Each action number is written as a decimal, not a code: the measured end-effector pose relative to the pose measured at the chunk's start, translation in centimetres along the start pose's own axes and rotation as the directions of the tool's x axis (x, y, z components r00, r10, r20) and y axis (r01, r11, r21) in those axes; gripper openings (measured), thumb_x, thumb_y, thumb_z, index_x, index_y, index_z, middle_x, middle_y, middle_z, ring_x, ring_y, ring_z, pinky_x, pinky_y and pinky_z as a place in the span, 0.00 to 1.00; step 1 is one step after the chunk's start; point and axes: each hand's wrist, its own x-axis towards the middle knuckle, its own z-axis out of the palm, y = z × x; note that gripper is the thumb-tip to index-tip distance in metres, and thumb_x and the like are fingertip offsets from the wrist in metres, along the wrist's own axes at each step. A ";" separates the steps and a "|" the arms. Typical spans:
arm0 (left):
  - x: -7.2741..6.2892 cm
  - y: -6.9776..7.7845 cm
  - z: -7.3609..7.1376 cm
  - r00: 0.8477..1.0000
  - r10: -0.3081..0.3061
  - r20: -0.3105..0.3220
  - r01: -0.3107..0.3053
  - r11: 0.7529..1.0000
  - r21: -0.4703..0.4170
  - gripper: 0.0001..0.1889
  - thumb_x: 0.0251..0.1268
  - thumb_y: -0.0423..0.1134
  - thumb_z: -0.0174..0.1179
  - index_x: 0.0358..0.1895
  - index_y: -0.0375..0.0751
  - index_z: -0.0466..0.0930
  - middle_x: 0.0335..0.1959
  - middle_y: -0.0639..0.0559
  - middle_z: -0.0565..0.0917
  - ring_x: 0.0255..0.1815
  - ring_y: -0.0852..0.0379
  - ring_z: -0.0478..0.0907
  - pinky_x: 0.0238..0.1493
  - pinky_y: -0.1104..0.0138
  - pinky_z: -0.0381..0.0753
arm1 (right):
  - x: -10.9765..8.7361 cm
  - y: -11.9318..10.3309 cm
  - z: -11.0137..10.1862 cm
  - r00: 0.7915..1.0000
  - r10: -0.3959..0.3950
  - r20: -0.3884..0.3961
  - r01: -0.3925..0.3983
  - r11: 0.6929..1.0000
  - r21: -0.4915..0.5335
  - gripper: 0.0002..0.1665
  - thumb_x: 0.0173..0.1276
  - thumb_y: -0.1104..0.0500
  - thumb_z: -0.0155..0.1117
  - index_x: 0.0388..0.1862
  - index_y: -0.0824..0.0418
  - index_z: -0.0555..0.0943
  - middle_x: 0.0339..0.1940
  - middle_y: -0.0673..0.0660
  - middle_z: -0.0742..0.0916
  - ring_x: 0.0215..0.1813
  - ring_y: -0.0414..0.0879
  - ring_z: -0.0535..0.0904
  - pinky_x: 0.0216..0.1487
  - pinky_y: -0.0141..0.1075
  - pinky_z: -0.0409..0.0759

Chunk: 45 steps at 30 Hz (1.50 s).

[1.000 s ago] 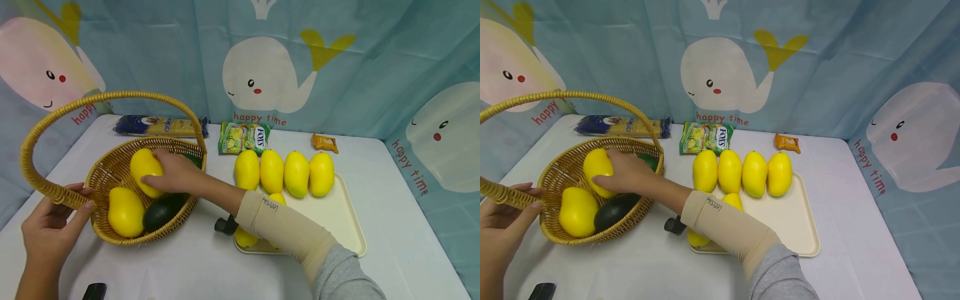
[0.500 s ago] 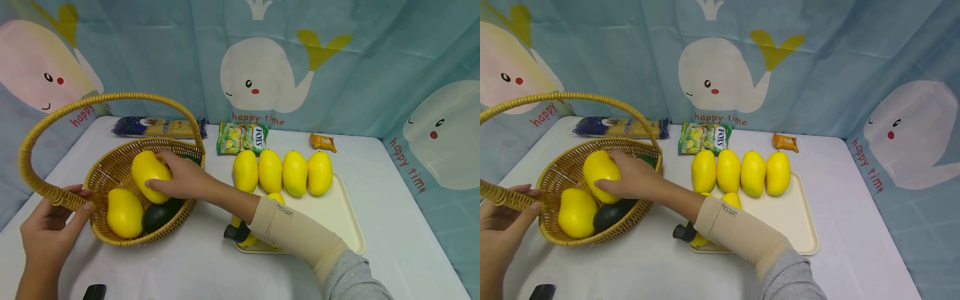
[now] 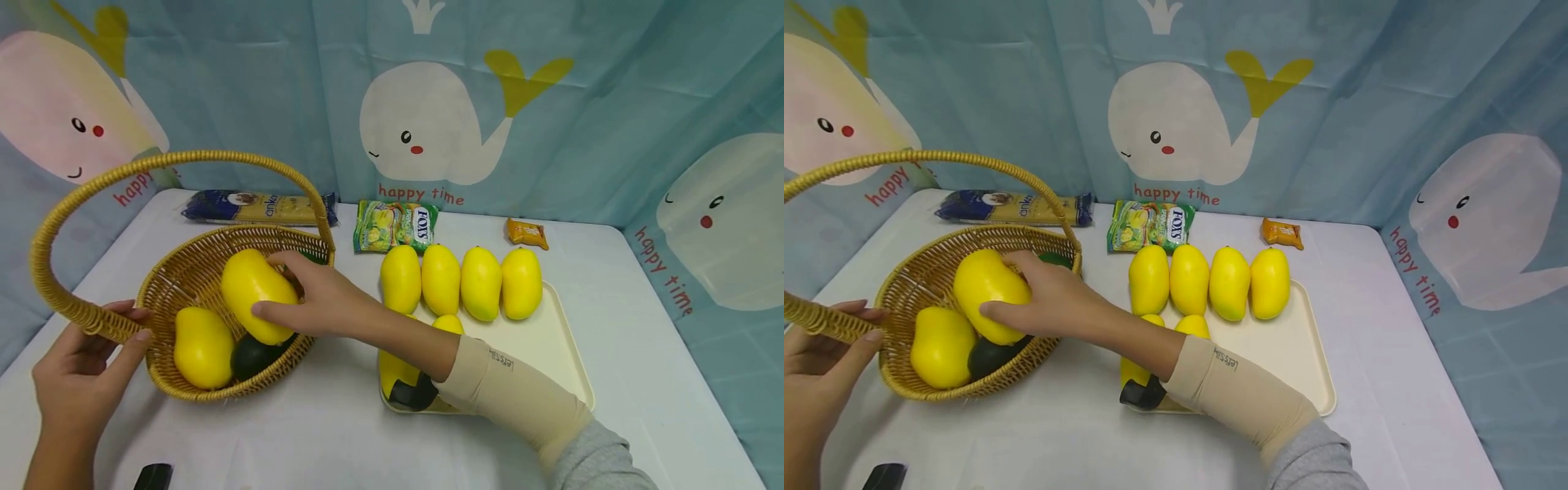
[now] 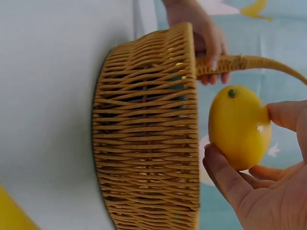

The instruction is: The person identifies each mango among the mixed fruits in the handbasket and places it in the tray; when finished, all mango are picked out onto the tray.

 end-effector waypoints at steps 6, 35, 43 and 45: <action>0.0 -0.2 -0.1 1.000 0.007 -0.001 -0.007 1.000 -0.013 0.24 0.54 0.12 0.61 0.58 0.22 0.77 0.49 0.49 0.85 0.49 0.61 0.82 0.54 0.79 0.76 | -1.4 -0.2 -0.9 1.000 0.014 -0.009 -0.013 0.999 0.044 0.40 0.68 0.42 0.66 0.75 0.49 0.64 0.58 0.48 0.81 0.51 0.38 0.77 0.47 0.29 0.81; -0.1 0.4 0.0 0.999 0.043 0.015 -0.043 0.999 -0.009 0.23 0.55 0.13 0.61 0.57 0.21 0.77 0.49 0.44 0.84 0.48 0.62 0.82 0.53 0.79 0.77 | -9.0 0.5 -3.7 0.991 0.037 -0.129 -0.020 0.992 0.127 0.37 0.69 0.47 0.68 0.74 0.47 0.66 0.61 0.48 0.79 0.55 0.42 0.78 0.52 0.35 0.83; -0.1 0.5 0.0 0.999 0.038 0.026 -0.038 0.999 -0.009 0.23 0.55 0.12 0.61 0.57 0.20 0.76 0.49 0.43 0.84 0.48 0.62 0.82 0.53 0.79 0.77 | -11.3 1.2 -4.5 0.981 0.084 -0.173 -0.061 0.989 0.134 0.38 0.68 0.48 0.68 0.74 0.46 0.66 0.62 0.49 0.79 0.56 0.45 0.78 0.54 0.39 0.83; -0.1 0.4 0.0 0.999 0.039 0.018 -0.039 0.999 -0.009 0.23 0.55 0.12 0.61 0.57 0.20 0.77 0.49 0.45 0.84 0.48 0.62 0.82 0.53 0.79 0.77 | -11.8 1.4 -4.6 0.978 0.099 -0.186 -0.075 0.989 0.128 0.38 0.68 0.48 0.69 0.74 0.46 0.67 0.62 0.49 0.79 0.56 0.45 0.78 0.54 0.39 0.83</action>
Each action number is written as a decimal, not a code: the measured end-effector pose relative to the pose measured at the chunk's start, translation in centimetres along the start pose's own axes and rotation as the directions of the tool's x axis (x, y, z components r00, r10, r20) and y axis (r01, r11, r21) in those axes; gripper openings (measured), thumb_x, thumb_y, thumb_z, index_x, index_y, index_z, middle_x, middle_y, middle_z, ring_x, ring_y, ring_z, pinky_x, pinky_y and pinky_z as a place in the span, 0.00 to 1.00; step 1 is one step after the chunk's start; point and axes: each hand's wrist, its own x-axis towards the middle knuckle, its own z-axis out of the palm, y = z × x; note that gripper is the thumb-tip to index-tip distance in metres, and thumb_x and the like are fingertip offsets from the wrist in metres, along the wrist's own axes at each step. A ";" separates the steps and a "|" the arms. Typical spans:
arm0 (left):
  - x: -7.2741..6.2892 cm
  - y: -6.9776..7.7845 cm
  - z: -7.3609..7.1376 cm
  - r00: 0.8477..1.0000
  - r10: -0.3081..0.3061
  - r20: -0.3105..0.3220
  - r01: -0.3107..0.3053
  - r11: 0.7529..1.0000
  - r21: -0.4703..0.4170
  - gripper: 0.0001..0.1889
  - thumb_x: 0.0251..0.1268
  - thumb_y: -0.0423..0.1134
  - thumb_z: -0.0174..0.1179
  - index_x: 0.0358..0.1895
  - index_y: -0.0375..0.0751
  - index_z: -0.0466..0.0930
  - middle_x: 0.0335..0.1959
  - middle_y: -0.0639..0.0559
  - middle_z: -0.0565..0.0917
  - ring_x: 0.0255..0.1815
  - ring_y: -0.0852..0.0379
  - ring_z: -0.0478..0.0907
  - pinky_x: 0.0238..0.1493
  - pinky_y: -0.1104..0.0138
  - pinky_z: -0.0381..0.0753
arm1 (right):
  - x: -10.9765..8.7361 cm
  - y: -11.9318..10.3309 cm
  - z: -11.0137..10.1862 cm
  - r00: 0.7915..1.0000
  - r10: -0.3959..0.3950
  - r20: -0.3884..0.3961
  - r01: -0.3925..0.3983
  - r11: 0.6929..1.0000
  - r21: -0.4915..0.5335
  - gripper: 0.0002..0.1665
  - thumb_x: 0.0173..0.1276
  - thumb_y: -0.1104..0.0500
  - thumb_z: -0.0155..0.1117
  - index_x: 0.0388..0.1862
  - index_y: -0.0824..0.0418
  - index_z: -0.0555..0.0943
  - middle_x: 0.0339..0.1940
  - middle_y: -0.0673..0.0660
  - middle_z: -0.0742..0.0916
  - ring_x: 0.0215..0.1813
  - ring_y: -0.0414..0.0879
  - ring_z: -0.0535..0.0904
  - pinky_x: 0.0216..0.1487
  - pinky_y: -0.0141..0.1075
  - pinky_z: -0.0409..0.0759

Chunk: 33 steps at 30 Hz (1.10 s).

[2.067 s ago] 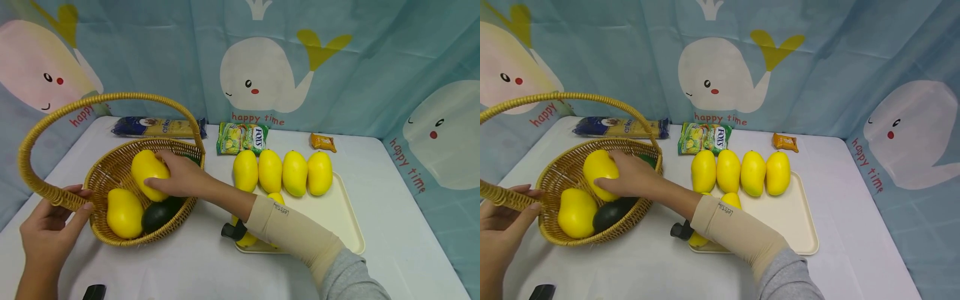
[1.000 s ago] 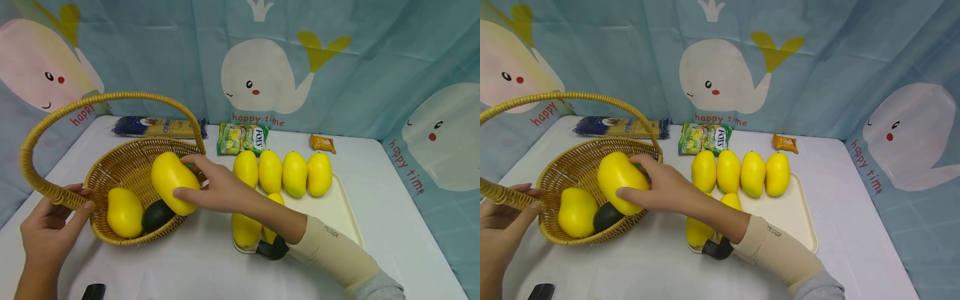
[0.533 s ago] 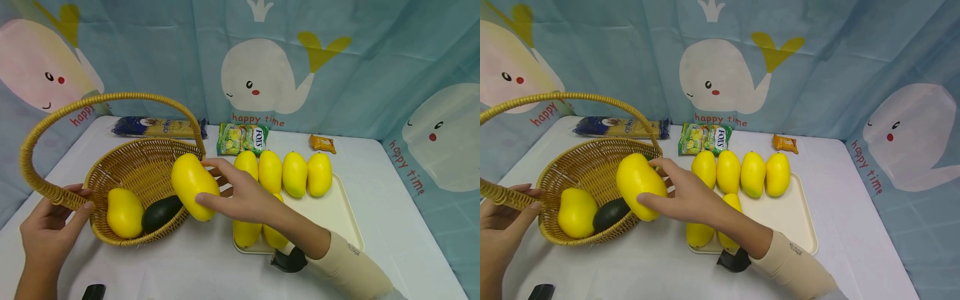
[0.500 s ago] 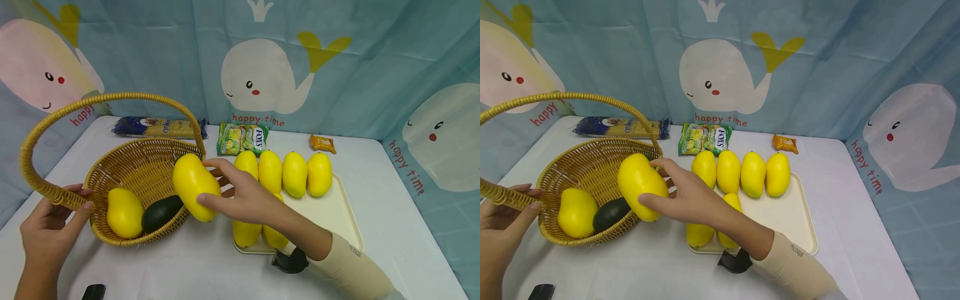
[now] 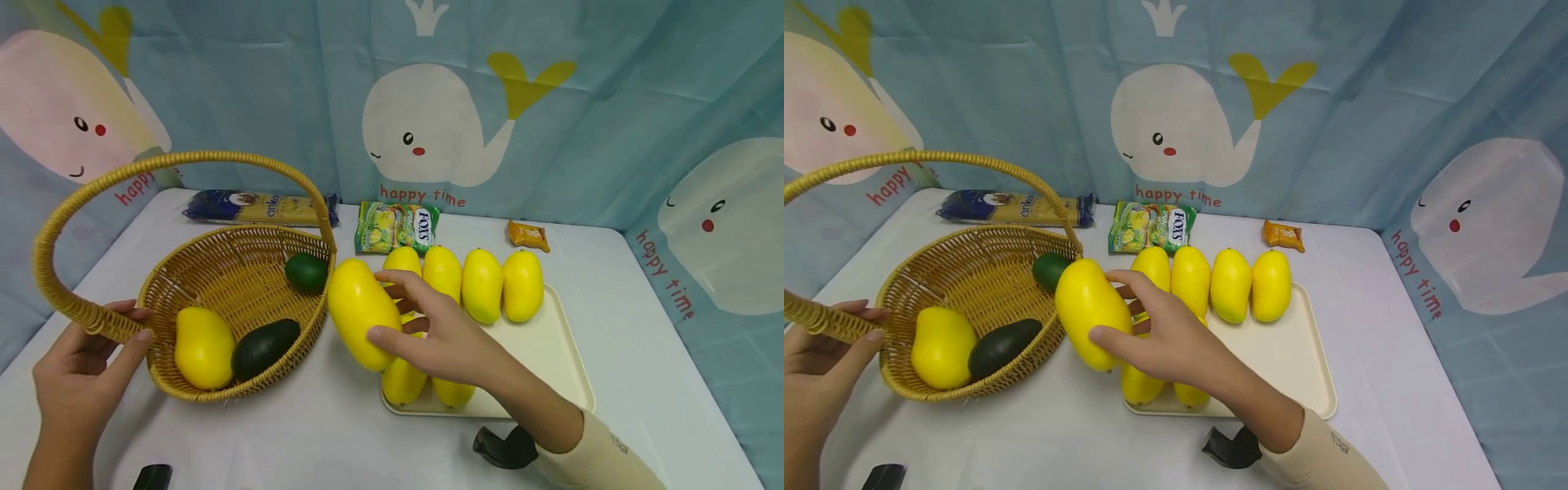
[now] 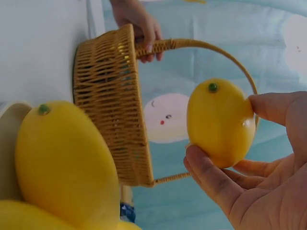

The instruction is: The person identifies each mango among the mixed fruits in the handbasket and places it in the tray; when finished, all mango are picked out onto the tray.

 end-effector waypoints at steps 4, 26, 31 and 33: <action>0.0 -0.1 0.0 1.000 0.004 -0.004 -0.004 1.000 -0.012 0.23 0.54 0.12 0.61 0.57 0.21 0.77 0.49 0.45 0.85 0.48 0.62 0.82 0.53 0.79 0.77 | -0.8 0.5 -0.6 0.999 0.024 -0.027 -0.024 1.000 -0.010 0.38 0.68 0.48 0.69 0.74 0.47 0.66 0.63 0.50 0.79 0.57 0.45 0.78 0.54 0.39 0.83; 0.0 -0.2 0.1 1.000 -0.010 -0.004 0.010 1.000 -0.013 0.24 0.54 0.12 0.61 0.58 0.21 0.76 0.49 0.47 0.84 0.49 0.61 0.82 0.54 0.79 0.77 | -5.6 4.6 -4.7 0.968 0.124 -0.219 -0.123 0.992 0.017 0.34 0.71 0.55 0.67 0.73 0.53 0.67 0.61 0.59 0.80 0.56 0.52 0.79 0.53 0.37 0.84; 0.1 -0.1 0.0 1.000 0.007 0.003 -0.007 1.000 -0.016 0.23 0.55 0.12 0.60 0.57 0.20 0.76 0.48 0.45 0.84 0.49 0.61 0.82 0.54 0.78 0.77 | -6.9 5.6 -5.5 0.954 0.154 -0.256 -0.163 0.986 -0.018 0.35 0.72 0.54 0.67 0.74 0.56 0.66 0.62 0.60 0.80 0.56 0.52 0.79 0.53 0.35 0.83; 0.1 -0.1 0.0 1.000 0.009 0.002 -0.009 1.000 -0.015 0.23 0.55 0.12 0.60 0.57 0.20 0.76 0.48 0.45 0.85 0.49 0.61 0.82 0.54 0.78 0.77 | -7.4 6.0 -5.7 0.949 0.164 -0.268 -0.177 0.984 -0.025 0.34 0.72 0.55 0.66 0.74 0.57 0.67 0.62 0.60 0.80 0.56 0.52 0.79 0.52 0.34 0.83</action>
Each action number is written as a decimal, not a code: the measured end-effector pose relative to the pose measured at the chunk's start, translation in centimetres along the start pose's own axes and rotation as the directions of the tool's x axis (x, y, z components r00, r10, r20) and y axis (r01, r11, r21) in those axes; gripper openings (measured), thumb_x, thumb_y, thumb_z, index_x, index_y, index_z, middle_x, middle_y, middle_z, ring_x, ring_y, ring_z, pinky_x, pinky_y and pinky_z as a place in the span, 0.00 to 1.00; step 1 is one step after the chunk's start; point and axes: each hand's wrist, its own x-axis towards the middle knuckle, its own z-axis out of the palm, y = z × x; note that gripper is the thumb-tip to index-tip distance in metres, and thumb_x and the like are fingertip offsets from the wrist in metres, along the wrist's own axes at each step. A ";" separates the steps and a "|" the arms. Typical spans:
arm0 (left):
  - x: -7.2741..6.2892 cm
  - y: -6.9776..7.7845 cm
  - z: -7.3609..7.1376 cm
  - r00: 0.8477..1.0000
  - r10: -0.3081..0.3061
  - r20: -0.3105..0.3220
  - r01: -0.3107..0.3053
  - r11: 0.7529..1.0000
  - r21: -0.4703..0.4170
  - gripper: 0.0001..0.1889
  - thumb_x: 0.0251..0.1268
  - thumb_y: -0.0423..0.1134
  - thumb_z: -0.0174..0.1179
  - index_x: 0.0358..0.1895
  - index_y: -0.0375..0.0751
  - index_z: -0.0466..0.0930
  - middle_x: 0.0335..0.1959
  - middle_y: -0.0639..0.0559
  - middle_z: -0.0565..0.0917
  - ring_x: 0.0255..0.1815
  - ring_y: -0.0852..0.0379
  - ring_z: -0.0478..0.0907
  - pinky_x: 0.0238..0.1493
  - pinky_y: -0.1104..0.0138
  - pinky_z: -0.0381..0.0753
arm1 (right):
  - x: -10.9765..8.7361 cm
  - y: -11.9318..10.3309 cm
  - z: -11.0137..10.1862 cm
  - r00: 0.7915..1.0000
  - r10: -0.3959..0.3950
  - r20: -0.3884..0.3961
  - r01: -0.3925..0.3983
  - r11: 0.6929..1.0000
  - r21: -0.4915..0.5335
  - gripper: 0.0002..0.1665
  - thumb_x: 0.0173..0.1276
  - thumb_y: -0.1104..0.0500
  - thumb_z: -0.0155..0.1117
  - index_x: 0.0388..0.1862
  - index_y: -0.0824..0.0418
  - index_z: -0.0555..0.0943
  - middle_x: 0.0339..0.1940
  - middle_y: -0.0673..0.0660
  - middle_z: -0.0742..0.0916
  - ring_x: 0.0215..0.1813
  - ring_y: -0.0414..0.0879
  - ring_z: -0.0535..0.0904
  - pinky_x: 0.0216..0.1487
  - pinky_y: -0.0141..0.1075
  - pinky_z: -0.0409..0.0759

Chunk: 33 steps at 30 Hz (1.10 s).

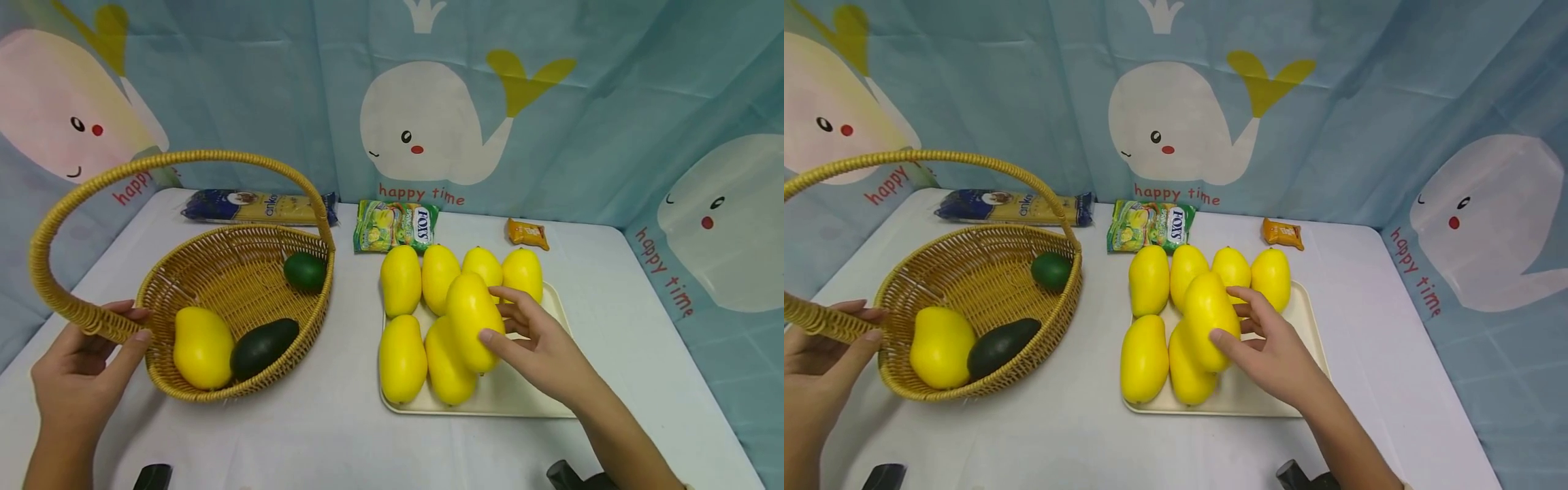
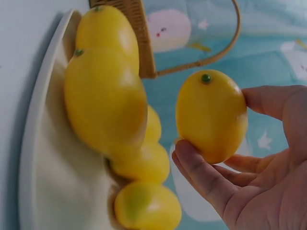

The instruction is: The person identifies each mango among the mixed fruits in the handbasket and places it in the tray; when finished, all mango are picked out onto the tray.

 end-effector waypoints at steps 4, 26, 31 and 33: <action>0.0 0.1 0.0 1.000 -0.003 -0.005 0.004 1.000 0.008 0.23 0.55 0.12 0.60 0.57 0.20 0.77 0.49 0.42 0.84 0.49 0.61 0.82 0.54 0.78 0.77 | -0.7 0.9 -0.6 0.999 0.028 -0.017 -0.029 0.999 -0.016 0.34 0.72 0.55 0.66 0.73 0.56 0.67 0.61 0.60 0.80 0.54 0.52 0.79 0.50 0.33 0.83; 0.0 -0.2 0.0 0.999 -0.051 -0.019 0.051 0.999 0.013 0.24 0.55 0.12 0.61 0.58 0.22 0.77 0.50 0.46 0.84 0.50 0.61 0.82 0.54 0.79 0.76 | -2.7 4.7 -0.5 0.946 0.325 0.011 -0.323 0.943 -0.075 0.40 0.68 0.45 0.69 0.73 0.53 0.66 0.62 0.64 0.79 0.52 0.52 0.81 0.51 0.42 0.84; 0.0 -0.1 0.0 0.998 -0.056 -0.021 0.057 0.998 0.013 0.24 0.55 0.13 0.61 0.58 0.22 0.77 0.49 0.48 0.84 0.50 0.61 0.82 0.54 0.79 0.77 | -2.8 5.2 -0.2 0.951 0.310 -0.010 -0.309 0.945 -0.109 0.39 0.67 0.44 0.70 0.72 0.53 0.67 0.58 0.62 0.82 0.50 0.50 0.82 0.49 0.41 0.83; 0.0 -0.1 0.1 0.998 -0.063 -0.022 0.063 0.998 0.019 0.24 0.55 0.13 0.61 0.58 0.23 0.77 0.49 0.50 0.85 0.49 0.61 0.82 0.54 0.79 0.77 | -2.8 5.2 -0.1 0.953 0.303 -0.015 -0.302 0.945 -0.126 0.39 0.67 0.44 0.70 0.72 0.53 0.68 0.57 0.61 0.83 0.50 0.49 0.81 0.48 0.40 0.83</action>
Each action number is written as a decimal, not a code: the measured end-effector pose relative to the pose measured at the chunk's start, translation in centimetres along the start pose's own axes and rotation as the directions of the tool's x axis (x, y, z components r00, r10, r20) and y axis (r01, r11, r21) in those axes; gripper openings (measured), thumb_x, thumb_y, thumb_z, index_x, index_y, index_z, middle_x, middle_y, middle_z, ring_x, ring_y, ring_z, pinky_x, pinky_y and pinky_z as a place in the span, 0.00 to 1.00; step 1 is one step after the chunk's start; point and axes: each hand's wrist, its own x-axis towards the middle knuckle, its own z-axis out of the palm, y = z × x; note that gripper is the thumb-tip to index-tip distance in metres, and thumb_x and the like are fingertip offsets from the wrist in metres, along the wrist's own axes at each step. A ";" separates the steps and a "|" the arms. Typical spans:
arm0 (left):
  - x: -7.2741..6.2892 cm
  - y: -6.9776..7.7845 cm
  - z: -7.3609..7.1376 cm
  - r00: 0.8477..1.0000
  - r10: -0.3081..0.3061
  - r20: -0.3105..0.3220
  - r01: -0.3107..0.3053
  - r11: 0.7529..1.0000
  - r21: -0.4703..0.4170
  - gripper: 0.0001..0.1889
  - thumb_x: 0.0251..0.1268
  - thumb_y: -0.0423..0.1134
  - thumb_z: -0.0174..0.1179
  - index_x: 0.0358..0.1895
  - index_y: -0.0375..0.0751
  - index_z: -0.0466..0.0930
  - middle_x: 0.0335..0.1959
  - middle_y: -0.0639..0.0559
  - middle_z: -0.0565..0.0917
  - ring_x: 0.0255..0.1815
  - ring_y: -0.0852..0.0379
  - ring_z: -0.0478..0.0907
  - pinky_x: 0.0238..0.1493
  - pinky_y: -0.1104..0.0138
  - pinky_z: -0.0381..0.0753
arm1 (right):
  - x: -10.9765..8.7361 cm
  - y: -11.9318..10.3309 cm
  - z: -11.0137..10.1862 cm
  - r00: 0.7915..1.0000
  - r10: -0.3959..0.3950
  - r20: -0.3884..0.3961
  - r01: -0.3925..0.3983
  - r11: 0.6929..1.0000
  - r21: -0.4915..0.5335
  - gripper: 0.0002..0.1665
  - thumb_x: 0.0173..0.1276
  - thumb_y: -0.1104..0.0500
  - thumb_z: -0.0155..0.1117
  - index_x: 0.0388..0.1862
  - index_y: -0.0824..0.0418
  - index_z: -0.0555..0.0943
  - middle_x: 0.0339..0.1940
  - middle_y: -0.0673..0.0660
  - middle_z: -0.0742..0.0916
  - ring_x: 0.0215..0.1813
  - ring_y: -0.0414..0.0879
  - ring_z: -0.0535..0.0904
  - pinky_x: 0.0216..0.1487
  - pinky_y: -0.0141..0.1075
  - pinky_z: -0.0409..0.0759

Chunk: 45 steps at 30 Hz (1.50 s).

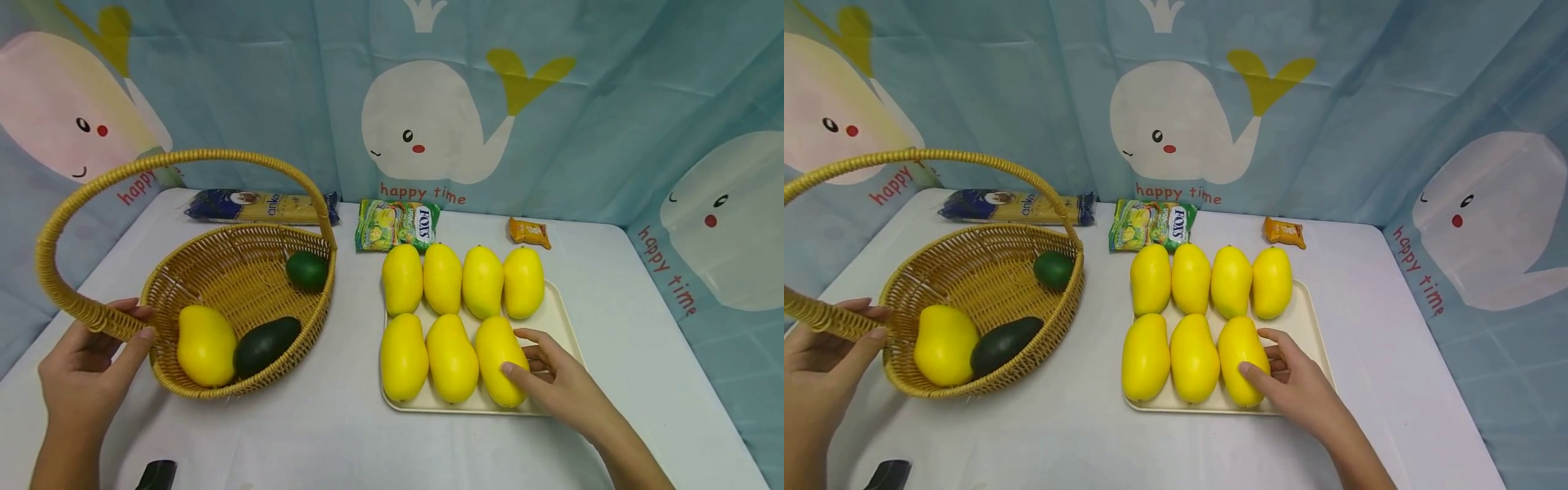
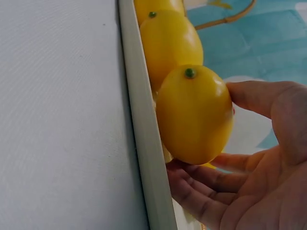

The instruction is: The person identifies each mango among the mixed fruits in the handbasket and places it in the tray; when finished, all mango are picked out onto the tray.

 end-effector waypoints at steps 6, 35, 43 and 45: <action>-0.1 -0.1 0.0 1.000 -0.005 -0.002 0.005 1.000 0.005 0.24 0.55 0.13 0.61 0.58 0.23 0.77 0.48 0.51 0.85 0.49 0.61 0.82 0.53 0.79 0.77 | 0.0 0.1 0.1 1.000 -0.021 -0.011 0.021 0.999 -0.042 0.37 0.67 0.44 0.70 0.70 0.55 0.70 0.55 0.60 0.83 0.46 0.49 0.80 0.42 0.37 0.82; 0.1 -0.1 -0.1 0.999 0.042 0.007 -0.042 0.999 -0.022 0.23 0.55 0.13 0.61 0.57 0.21 0.77 0.49 0.42 0.84 0.49 0.60 0.82 0.54 0.78 0.77 | 0.8 -1.1 -1.0 0.977 -0.183 -0.114 0.153 0.961 -0.232 0.33 0.72 0.42 0.63 0.68 0.59 0.73 0.55 0.61 0.83 0.44 0.50 0.81 0.42 0.44 0.84; -0.1 0.2 0.0 0.999 0.044 0.013 -0.044 0.999 -0.013 0.23 0.55 0.13 0.61 0.57 0.21 0.77 0.49 0.39 0.84 0.49 0.60 0.82 0.54 0.78 0.77 | 1.9 -3.6 0.1 0.910 -0.404 -0.095 0.368 0.892 -0.263 0.26 0.73 0.48 0.64 0.62 0.62 0.78 0.56 0.57 0.83 0.52 0.52 0.80 0.54 0.55 0.81; 0.0 0.3 -0.1 0.999 0.046 0.019 -0.045 0.999 -0.018 0.23 0.55 0.13 0.61 0.57 0.20 0.76 0.49 0.39 0.84 0.49 0.60 0.82 0.54 0.78 0.77 | 2.1 -4.3 0.7 0.898 -0.431 -0.083 0.400 0.881 -0.253 0.25 0.72 0.49 0.66 0.61 0.60 0.79 0.55 0.56 0.84 0.53 0.51 0.80 0.55 0.54 0.81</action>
